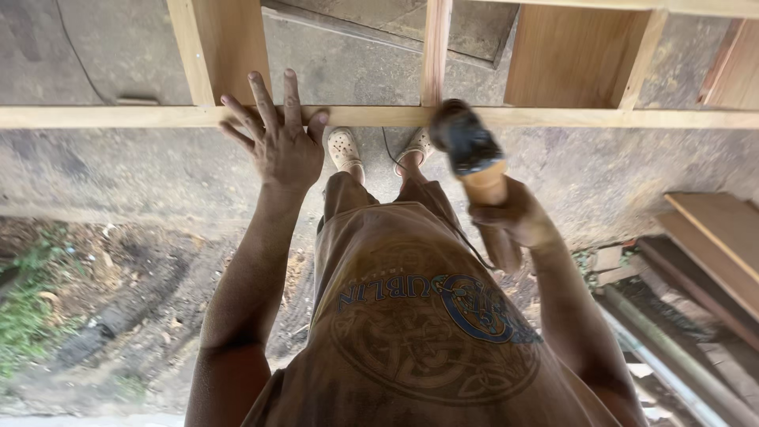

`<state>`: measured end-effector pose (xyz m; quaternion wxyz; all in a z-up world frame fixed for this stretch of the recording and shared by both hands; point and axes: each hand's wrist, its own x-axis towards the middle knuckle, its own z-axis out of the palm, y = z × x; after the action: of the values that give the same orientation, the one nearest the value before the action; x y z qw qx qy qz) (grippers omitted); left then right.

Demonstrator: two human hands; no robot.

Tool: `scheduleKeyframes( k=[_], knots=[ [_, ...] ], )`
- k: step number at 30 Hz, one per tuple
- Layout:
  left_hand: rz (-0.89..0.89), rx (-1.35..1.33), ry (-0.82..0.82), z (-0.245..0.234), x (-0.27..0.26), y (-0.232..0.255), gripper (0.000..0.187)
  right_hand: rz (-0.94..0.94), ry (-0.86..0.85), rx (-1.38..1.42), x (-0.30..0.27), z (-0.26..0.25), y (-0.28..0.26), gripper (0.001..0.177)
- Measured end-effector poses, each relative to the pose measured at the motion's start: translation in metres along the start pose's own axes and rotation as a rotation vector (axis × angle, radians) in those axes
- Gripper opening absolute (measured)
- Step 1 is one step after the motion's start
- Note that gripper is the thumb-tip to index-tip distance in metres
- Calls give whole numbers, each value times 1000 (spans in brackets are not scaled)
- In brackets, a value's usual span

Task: The person uses an electric sander to smooth the surfaces of a wooden furniture frame. They move the sander along the edges and flat surfaces of the frame while holding it with one hand and stabilizing the wood with the other.

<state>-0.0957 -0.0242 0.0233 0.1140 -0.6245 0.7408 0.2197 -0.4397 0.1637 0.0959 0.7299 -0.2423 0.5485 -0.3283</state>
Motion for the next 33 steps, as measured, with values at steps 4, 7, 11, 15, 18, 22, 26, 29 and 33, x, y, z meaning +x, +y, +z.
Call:
scheduleKeyframes(
  k=[4,7,11,15,18,22,26,29,33],
  knots=[
    [161,98,22,8,12,-1,73,-61,266,-62,-42,-24,27,41],
    [260,93,40,19,19,11,70,-122,425,173,-54,-21,39,43],
    [319,39,40,27,28,32,68,-183,328,174,-27,-3,36,42],
    [316,19,38,27,28,37,71,-149,265,23,-3,25,25,48],
    [320,18,42,26,29,38,73,-124,295,-58,-11,26,17,49],
    [287,51,89,28,20,37,73,43,432,40,-31,-5,9,49],
    [232,-6,74,32,19,55,75,137,567,83,-55,-57,10,49],
    [228,-13,116,37,13,68,77,44,604,105,-68,-91,15,45],
    [212,-37,115,49,8,92,82,-20,587,161,-86,-131,16,43]
  ],
)
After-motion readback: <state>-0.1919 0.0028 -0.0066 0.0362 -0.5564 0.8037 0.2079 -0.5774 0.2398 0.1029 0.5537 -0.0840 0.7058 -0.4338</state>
